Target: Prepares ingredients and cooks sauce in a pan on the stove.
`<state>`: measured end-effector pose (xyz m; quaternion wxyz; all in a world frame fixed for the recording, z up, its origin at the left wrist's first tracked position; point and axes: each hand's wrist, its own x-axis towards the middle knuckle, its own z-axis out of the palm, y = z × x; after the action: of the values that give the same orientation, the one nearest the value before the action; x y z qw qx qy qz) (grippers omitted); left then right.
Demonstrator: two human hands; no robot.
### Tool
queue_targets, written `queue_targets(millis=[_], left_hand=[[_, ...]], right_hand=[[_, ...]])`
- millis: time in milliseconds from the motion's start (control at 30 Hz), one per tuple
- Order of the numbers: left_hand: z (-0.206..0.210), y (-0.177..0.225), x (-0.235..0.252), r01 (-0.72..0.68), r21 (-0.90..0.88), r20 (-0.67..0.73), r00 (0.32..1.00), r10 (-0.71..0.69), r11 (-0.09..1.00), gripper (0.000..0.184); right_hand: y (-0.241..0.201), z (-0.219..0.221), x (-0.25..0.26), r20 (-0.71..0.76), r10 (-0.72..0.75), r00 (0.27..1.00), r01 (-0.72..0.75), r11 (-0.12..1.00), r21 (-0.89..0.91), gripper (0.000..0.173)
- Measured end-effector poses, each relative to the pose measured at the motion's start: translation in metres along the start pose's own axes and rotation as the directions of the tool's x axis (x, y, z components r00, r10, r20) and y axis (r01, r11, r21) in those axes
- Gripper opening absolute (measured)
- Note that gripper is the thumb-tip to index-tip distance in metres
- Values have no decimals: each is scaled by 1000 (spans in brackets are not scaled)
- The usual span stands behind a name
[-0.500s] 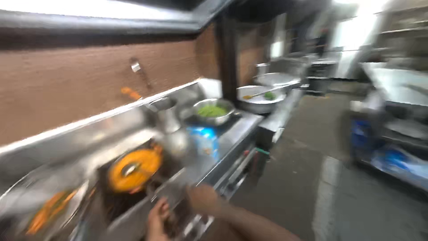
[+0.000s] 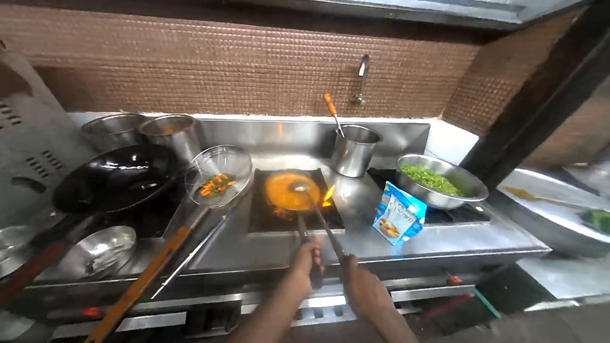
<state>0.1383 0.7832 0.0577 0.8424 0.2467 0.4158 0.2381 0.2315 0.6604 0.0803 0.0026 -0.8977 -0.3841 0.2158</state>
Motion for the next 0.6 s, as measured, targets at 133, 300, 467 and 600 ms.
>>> queue_targets(millis=[133,300,467,600], left_hand=[[2,6,12,-2,-27,34,999,3,1000,19],[-2,-1,-28,46,-46,22,999,-45,998,16],[-11,1,-30,56,-37,26,998,-55,998,16],[-24,12,-11,47,33,61,997,-49,998,16]], right_hand=[[39,5,-15,51,-106,993,67,865,497,47],[44,5,24,52,-133,990,24,517,856,43],[13,-4,57,46,-122,992,79,844,530,48],[5,-17,30,37,-176,984,177,984,-13,51]])
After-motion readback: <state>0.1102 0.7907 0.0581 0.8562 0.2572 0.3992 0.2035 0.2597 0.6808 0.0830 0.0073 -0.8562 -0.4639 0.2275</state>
